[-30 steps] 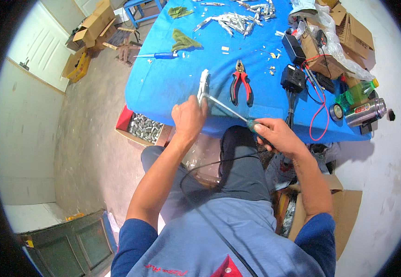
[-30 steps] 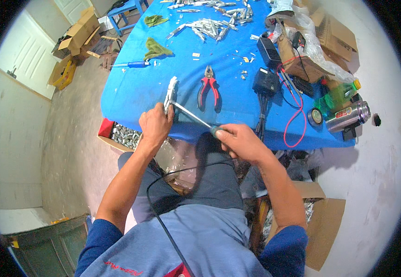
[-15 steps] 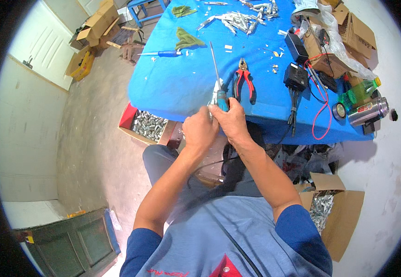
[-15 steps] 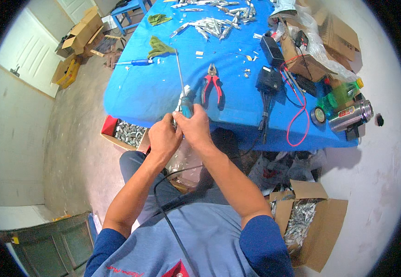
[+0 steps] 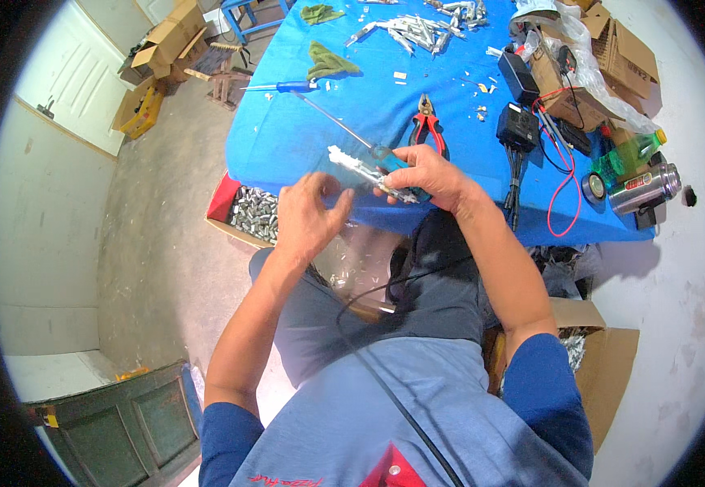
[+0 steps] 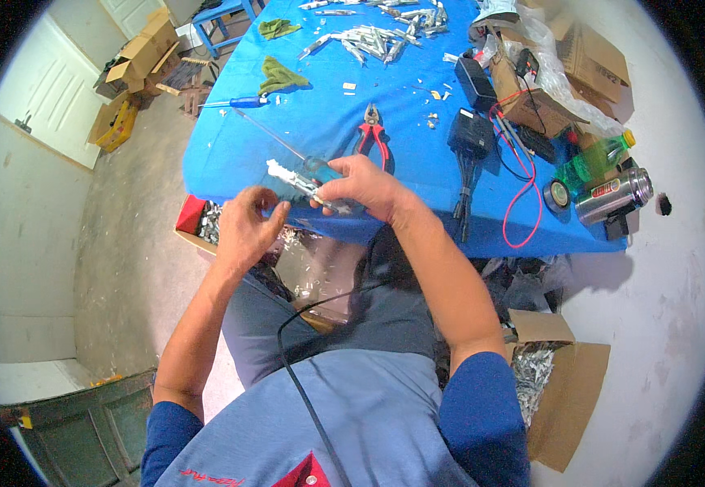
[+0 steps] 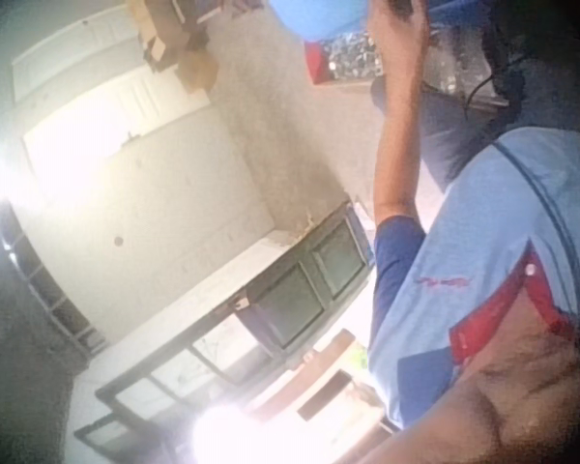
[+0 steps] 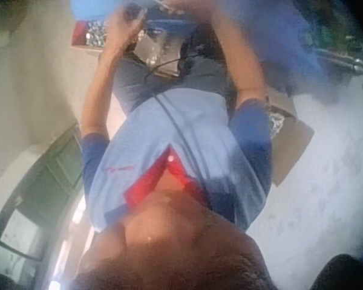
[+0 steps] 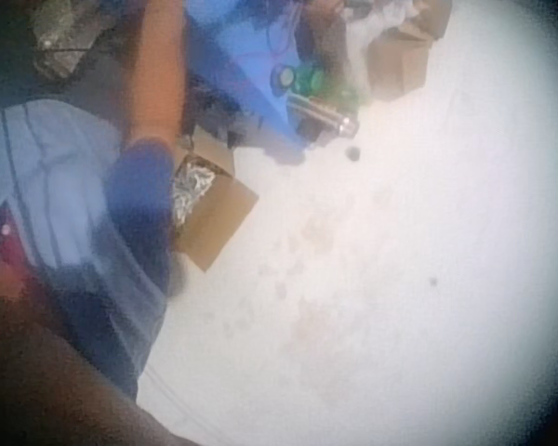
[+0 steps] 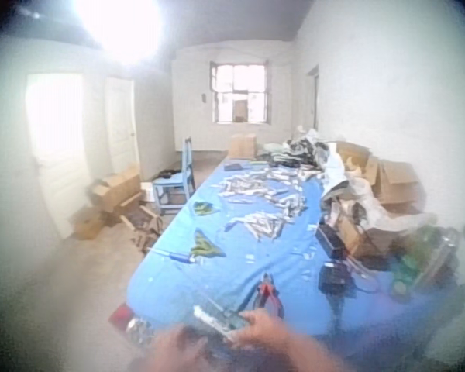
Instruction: The person holds a metal component and uses a screwdriver to unscrew it, then pulls small internal parts out by hand.
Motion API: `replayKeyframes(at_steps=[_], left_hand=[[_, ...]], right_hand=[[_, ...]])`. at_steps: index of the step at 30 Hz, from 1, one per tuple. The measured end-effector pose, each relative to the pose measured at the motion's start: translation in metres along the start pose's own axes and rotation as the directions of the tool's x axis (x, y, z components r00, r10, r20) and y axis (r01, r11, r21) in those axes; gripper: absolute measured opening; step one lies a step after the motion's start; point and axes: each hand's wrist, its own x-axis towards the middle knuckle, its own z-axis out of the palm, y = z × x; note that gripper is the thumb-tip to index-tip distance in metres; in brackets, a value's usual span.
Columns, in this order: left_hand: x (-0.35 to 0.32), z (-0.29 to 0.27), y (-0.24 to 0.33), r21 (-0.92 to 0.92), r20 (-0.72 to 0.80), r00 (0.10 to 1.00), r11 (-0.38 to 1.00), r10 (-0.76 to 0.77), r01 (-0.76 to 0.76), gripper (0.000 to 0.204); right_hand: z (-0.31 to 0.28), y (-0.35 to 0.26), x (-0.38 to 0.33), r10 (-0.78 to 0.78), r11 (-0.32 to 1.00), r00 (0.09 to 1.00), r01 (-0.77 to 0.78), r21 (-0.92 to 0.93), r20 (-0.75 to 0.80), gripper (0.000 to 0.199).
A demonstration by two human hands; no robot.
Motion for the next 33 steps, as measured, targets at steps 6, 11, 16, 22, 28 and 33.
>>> replayKeyframes(at_steps=[6,11,16,22,28,33], left_hand=[[0.026,-0.001,0.004,0.116,-0.024,0.993,0.987,0.118,-0.114,0.029],[0.033,0.001,-0.005,0.116,-0.039,0.99,0.984,0.139,-0.133,0.03],[0.04,0.007,-0.016,0.087,0.037,0.987,0.984,0.154,-0.157,0.03],[0.044,0.016,-0.028,0.084,0.141,0.964,0.967,0.227,-0.24,0.033],[0.056,0.019,-0.043,0.152,0.161,0.982,0.98,0.102,-0.126,0.024],[0.052,0.03,-0.052,0.251,0.01,0.989,0.957,0.147,-0.145,0.028]], right_hand=[[-0.025,-0.021,0.012,0.088,0.983,0.991,-0.07,-0.171,0.104,0.037],[-0.048,-0.024,0.028,0.124,0.942,0.98,-0.066,-0.33,0.158,0.032],[-0.046,-0.031,0.038,0.219,0.902,0.952,-0.113,-0.418,0.213,0.033],[-0.039,-0.038,0.063,0.197,0.866,0.933,-0.021,-0.5,0.302,0.033],[-0.044,-0.054,0.068,-0.204,0.521,0.977,0.055,-0.852,-0.062,0.034],[-0.038,-0.044,-0.01,-0.328,0.641,0.928,0.082,-0.763,-0.177,0.045]])
